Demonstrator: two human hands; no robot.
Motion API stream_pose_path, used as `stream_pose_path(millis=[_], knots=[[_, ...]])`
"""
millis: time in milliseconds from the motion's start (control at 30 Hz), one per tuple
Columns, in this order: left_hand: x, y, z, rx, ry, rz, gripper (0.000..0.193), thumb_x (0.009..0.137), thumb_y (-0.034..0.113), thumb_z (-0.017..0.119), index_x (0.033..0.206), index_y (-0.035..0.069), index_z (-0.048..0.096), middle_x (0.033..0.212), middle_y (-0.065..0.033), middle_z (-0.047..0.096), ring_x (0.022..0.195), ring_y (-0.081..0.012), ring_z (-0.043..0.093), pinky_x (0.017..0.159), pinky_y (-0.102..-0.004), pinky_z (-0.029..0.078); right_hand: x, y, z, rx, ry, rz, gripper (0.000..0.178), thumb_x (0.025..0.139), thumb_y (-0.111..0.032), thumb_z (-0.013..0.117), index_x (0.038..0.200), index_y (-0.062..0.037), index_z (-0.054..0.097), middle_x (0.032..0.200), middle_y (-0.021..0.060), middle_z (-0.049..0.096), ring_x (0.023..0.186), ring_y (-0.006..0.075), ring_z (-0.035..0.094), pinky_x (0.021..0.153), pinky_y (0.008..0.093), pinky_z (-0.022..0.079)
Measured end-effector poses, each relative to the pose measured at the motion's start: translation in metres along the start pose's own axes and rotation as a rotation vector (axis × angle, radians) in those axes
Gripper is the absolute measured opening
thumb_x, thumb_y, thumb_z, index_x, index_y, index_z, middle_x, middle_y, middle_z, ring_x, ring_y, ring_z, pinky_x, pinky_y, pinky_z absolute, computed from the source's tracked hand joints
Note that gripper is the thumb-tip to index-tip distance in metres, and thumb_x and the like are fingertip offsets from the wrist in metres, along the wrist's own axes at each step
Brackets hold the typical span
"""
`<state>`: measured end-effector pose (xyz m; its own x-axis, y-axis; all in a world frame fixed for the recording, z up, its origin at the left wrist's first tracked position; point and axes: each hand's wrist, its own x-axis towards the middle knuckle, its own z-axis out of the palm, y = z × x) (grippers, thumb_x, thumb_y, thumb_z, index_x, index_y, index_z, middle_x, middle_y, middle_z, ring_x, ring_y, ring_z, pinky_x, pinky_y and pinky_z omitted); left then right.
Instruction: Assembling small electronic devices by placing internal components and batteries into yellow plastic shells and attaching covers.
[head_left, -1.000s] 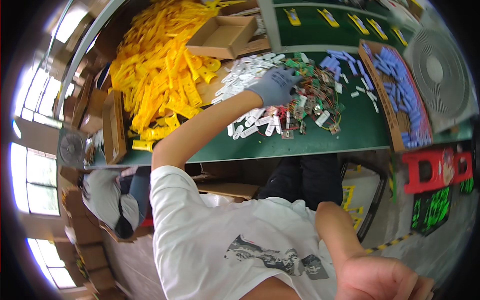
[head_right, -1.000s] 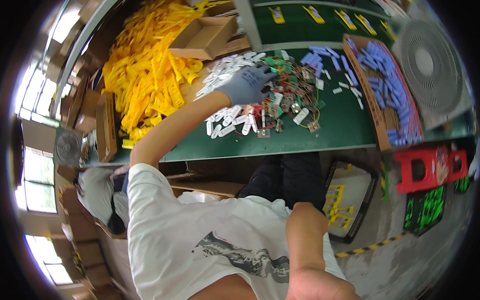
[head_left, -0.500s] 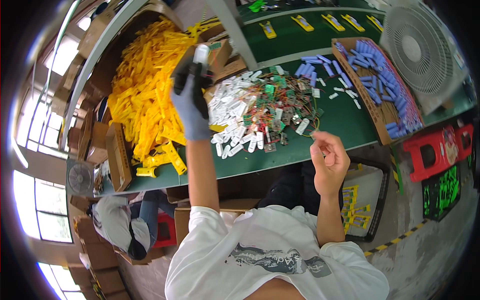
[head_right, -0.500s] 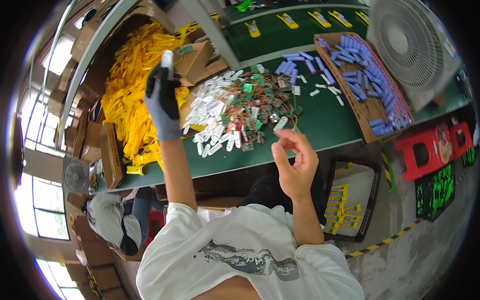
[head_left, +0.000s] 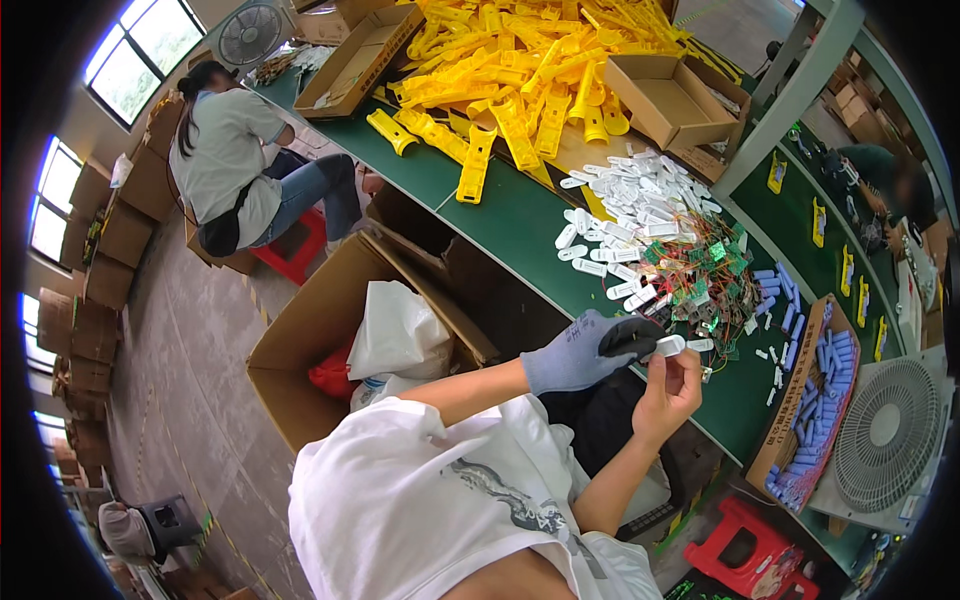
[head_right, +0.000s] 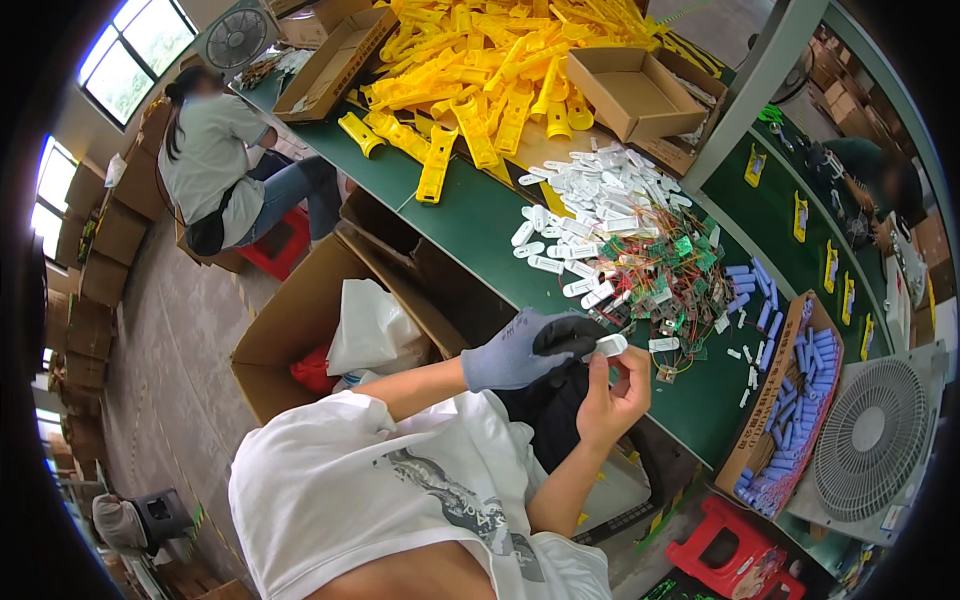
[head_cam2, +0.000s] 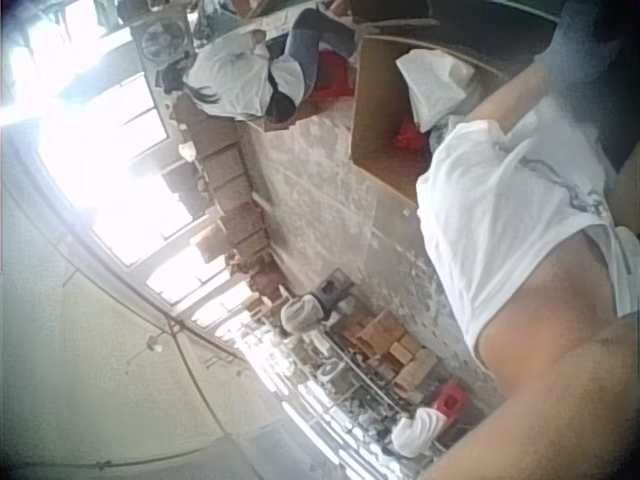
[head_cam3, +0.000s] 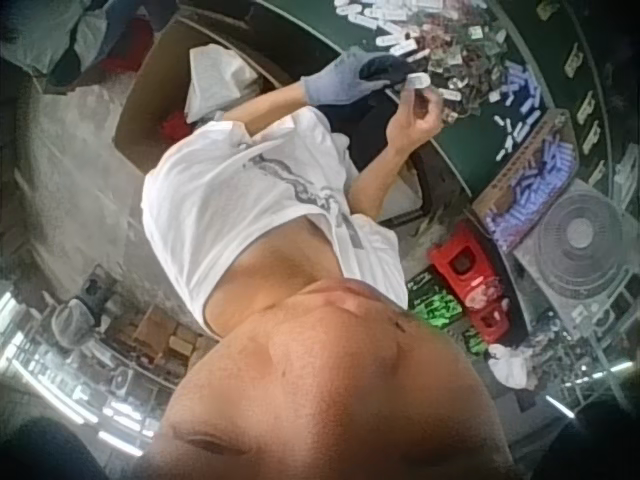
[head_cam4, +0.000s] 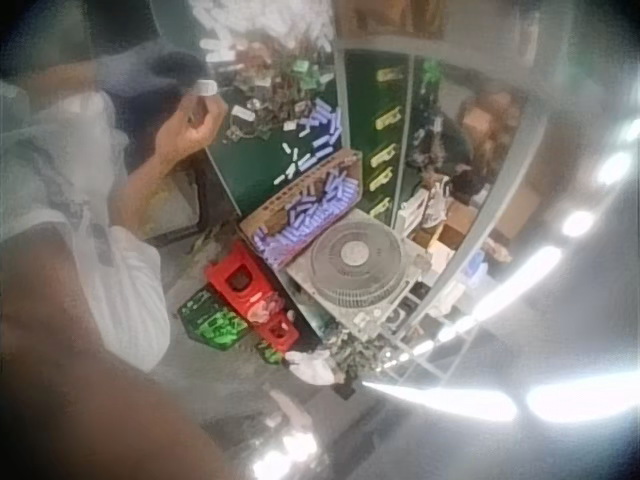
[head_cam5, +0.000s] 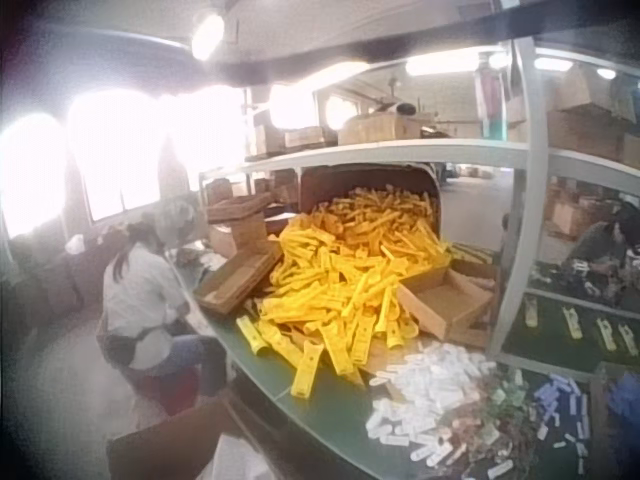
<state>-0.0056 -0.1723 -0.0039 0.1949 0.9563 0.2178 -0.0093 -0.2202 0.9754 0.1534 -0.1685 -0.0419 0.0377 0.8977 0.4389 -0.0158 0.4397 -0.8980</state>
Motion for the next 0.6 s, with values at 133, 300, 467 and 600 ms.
stream_pose_path(millis=[133, 300, 467, 600], knots=[[0.001, 0.007, -0.025, 0.435, 0.116, 0.02, 0.037, 0.079, 0.009, 0.067, 0.115, 0.002, 0.059, 0.09, -0.014, 0.066, 0.075, -0.0229, 0.06, 0.075, -0.0312, 0.049, 0.012, -0.002, 0.025, 0.063, 0.238, -0.004, 0.012, 0.088, -0.001, 0.059, 0.098, 0.0052, 0.058, 0.108, 0.0122, 0.059, 0.091, 0.0163, 0.059, 0.083, 0.0288, 0.048], [0.06, -0.023, -0.143, 0.941, 1.006, 0.204, 0.053, 0.084, 0.02, 0.068, 0.127, -0.004, 0.048, 0.117, -0.0227, 0.058, 0.109, -0.034, 0.054, 0.095, -0.0406, 0.041, 0.006, -0.005, 0.03, 0.479, 0.163, 0.137, 0.018, 0.092, -0.008, 0.058, 0.108, -0.0026, 0.051, 0.092, 0.0156, 0.066, 0.071, 0.0202, 0.067, 0.065, 0.0305, 0.055], [0.042, -0.124, -0.252, 1.418, 0.719, -0.118, 0.07, 0.079, 0.027, 0.07, 0.135, -0.002, 0.041, 0.129, -0.0256, 0.051, 0.114, -0.0392, 0.051, 0.098, -0.0424, 0.041, -0.004, -0.026, 0.029, -0.213, -0.37, 0.014, 0.017, 0.083, -0.016, 0.07, 0.096, -0.0055, 0.068, 0.085, 0.0101, 0.069, 0.07, 0.0234, 0.066, 0.061, 0.032, 0.052], [0.049, -0.115, -0.243, 1.046, 0.791, -0.242, 0.06, 0.085, 0.019, 0.064, 0.136, 0.0, 0.04, 0.128, -0.0207, 0.053, 0.111, -0.0325, 0.055, 0.092, -0.0395, 0.045, -0.013, -0.022, 0.032, -0.158, -0.35, -0.003, 0.018, 0.085, -0.015, 0.067, 0.1, -0.0052, 0.067, 0.085, 0.0102, 0.068, 0.071, 0.0242, 0.066, 0.062, 0.0327, 0.053]])
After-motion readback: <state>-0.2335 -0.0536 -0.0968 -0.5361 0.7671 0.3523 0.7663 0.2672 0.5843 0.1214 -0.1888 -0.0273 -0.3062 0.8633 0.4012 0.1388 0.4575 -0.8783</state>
